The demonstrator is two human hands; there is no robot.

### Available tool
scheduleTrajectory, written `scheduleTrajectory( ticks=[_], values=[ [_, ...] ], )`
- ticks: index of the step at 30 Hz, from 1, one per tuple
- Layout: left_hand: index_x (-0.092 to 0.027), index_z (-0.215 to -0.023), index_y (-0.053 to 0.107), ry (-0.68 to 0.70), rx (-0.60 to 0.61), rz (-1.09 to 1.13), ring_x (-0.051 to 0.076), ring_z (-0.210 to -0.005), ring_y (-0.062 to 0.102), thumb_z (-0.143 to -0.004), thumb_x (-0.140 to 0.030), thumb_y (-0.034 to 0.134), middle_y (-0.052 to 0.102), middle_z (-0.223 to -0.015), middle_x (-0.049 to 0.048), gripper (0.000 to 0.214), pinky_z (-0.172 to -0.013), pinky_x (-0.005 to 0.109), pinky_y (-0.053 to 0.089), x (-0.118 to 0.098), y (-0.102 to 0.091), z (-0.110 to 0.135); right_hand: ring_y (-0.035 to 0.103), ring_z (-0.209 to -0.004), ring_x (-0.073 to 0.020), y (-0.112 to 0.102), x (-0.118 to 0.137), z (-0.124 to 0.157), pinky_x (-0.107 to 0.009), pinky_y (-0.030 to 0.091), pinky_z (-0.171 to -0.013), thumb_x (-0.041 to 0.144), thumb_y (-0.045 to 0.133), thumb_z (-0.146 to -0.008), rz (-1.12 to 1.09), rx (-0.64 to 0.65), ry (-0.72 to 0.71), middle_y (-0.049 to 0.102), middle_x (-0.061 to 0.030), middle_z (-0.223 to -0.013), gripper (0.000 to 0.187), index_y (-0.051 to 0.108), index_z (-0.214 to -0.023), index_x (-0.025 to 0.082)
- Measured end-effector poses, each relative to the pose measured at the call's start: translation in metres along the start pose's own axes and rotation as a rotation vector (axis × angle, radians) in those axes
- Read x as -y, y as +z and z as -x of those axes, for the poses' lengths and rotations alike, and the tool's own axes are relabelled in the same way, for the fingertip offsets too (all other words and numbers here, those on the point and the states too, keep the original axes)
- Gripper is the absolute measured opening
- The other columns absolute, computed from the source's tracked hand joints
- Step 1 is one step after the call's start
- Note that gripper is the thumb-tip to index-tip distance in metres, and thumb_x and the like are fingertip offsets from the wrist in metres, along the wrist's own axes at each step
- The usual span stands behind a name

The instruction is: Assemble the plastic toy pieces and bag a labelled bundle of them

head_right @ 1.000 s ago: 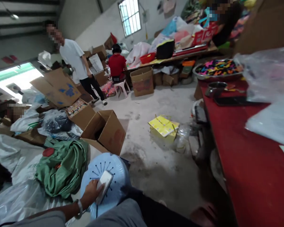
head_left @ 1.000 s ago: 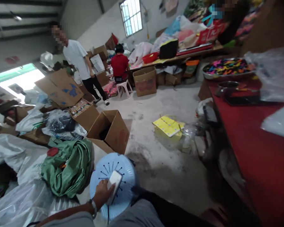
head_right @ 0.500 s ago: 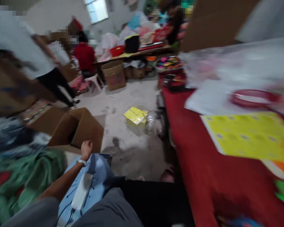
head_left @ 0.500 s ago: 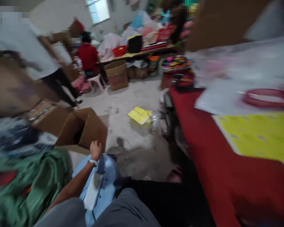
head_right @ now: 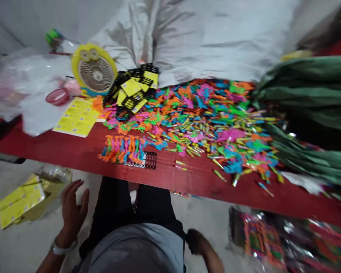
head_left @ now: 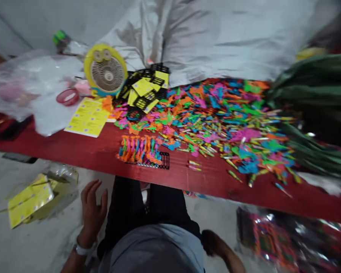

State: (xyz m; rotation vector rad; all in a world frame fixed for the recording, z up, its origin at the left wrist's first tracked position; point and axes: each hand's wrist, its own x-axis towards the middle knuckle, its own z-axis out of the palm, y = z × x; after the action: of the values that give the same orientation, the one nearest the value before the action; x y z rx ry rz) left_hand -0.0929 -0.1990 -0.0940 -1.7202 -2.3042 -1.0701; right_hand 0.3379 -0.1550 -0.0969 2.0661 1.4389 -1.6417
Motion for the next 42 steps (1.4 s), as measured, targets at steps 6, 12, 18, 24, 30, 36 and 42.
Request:
scheduleTrajectory(
  ticks=[6,12,18,24,30,36,42],
  values=[
    [-0.024,-0.153,0.037,0.379,0.102,0.129,0.029,-0.145,0.042,-0.101,-0.035,0.048,0.052,-0.147,0.015,0.054,-0.122,0.051,0.033,-0.104,-0.003,-0.126,0.063,-0.07,-0.0192,-0.049,0.056,-0.006,-0.033,0.053,-0.069,0.066,0.055,-0.089,-0.221,-0.209,-0.523,0.067,-0.0044,-0.074,0.046,0.068,-0.082,0.022],
    [-0.016,-0.149,0.045,0.528,0.364,0.001,0.037,-0.155,0.025,-0.099,-0.06,0.043,0.04,-0.161,0.0191,0.066,-0.124,0.059,0.021,-0.169,0.064,-0.168,0.068,-0.083,-0.0241,-0.071,0.133,-0.081,-0.037,0.054,-0.078,0.049,0.05,-0.093,-0.065,-0.638,-0.73,0.074,-0.0109,-0.091,0.035,0.07,-0.092,0.021],
    [-0.019,-0.147,0.048,0.504,0.432,-0.035,0.03,-0.152,0.035,-0.103,-0.049,0.04,0.049,-0.157,0.0135,0.054,-0.125,0.051,0.023,-0.163,0.101,-0.163,0.063,-0.095,-0.0271,-0.117,0.156,-0.131,-0.038,0.051,-0.083,0.024,0.052,-0.092,0.244,-0.892,-0.685,0.07,-0.0138,-0.105,0.027,0.072,-0.109,0.019],
    [-0.022,-0.152,0.042,0.487,0.473,-0.061,0.029,-0.148,0.04,-0.103,-0.048,0.044,0.05,-0.156,0.0109,0.056,-0.124,0.049,0.023,-0.166,0.093,-0.164,0.058,-0.084,-0.0238,-0.129,0.181,-0.15,-0.032,0.041,-0.07,0.019,0.044,-0.097,0.507,-0.887,-0.515,0.065,-0.0132,-0.103,0.031,0.071,-0.112,0.017],
    [-0.029,-0.154,0.042,0.519,0.488,-0.093,0.028,-0.151,0.036,-0.105,-0.046,0.039,0.045,-0.16,0.0085,0.053,-0.123,0.051,0.025,-0.164,0.093,-0.165,0.053,-0.085,-0.0221,-0.121,0.204,-0.155,-0.03,0.038,-0.07,0.025,0.045,-0.097,0.535,-0.774,-0.728,0.061,-0.0105,-0.11,0.035,0.065,-0.127,0.023],
    [-0.026,-0.151,0.046,0.51,0.485,-0.089,0.028,-0.149,0.039,-0.105,-0.045,0.037,0.048,-0.159,0.0079,0.05,-0.123,0.049,0.026,-0.164,0.092,-0.165,0.056,-0.094,-0.0222,-0.12,0.206,-0.144,-0.03,0.044,-0.076,0.03,0.043,-0.099,0.31,-0.754,-0.794,0.064,-0.0056,-0.107,0.031,0.065,-0.12,0.024],
    [-0.026,-0.151,0.045,0.504,0.527,-0.077,0.027,-0.152,0.035,-0.106,-0.046,0.032,0.045,-0.16,0.0088,0.051,-0.123,0.049,0.024,-0.163,0.091,-0.168,0.065,-0.106,-0.0224,-0.079,0.155,-0.118,-0.036,0.053,-0.09,0.028,0.048,-0.101,0.231,-0.389,-1.112,0.071,-0.0069,-0.117,0.026,0.07,-0.114,0.024]
  ],
)
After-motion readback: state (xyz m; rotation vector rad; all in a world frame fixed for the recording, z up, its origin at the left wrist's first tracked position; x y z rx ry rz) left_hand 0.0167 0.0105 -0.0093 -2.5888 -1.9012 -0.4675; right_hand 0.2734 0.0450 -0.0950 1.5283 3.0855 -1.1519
